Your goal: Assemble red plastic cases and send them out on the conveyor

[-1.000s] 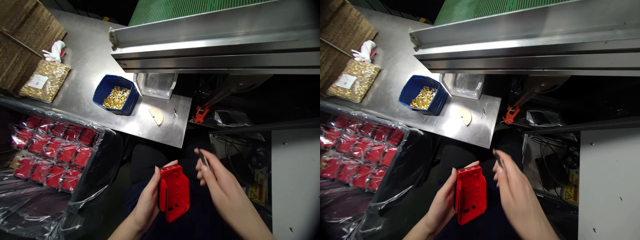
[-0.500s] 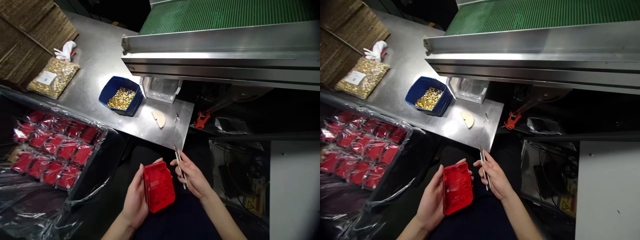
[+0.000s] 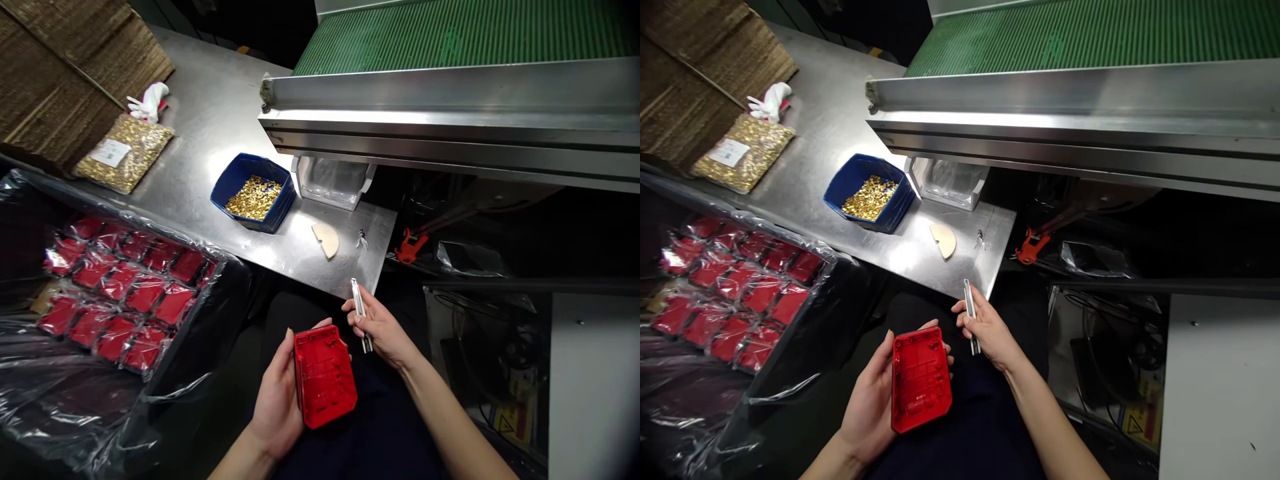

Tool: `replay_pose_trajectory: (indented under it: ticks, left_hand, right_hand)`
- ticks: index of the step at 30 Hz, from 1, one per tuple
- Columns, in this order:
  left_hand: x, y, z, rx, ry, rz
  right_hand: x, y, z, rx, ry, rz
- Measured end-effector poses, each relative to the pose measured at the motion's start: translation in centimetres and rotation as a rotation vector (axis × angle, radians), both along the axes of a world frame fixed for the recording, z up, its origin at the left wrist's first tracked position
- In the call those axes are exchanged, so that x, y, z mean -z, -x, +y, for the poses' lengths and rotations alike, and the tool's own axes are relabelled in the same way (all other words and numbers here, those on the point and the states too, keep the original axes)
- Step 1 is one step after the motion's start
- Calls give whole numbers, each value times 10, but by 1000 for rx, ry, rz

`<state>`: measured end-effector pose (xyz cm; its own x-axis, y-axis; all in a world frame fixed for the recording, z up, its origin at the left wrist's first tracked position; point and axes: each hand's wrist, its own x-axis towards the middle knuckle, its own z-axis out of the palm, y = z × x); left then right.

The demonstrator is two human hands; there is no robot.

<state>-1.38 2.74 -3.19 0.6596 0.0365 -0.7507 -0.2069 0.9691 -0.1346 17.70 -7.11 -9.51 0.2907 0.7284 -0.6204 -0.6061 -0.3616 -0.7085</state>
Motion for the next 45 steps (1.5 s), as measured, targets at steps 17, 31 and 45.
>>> replay_pose_trajectory:
  ticks: [17, 31, 45]
  left_hand:
    - [-1, 35, 8, -136, -87, -8]
    - [5, 31, 15, -42, -19, -82]
    - [-19, 25, -14, 199, -194, -267]
  right_hand:
    - [45, 29, 225, -140, 349, -848]
    - [20, -87, 128, -100, 667, -1245]
    - [-137, 7, -6, -427, 144, -737]
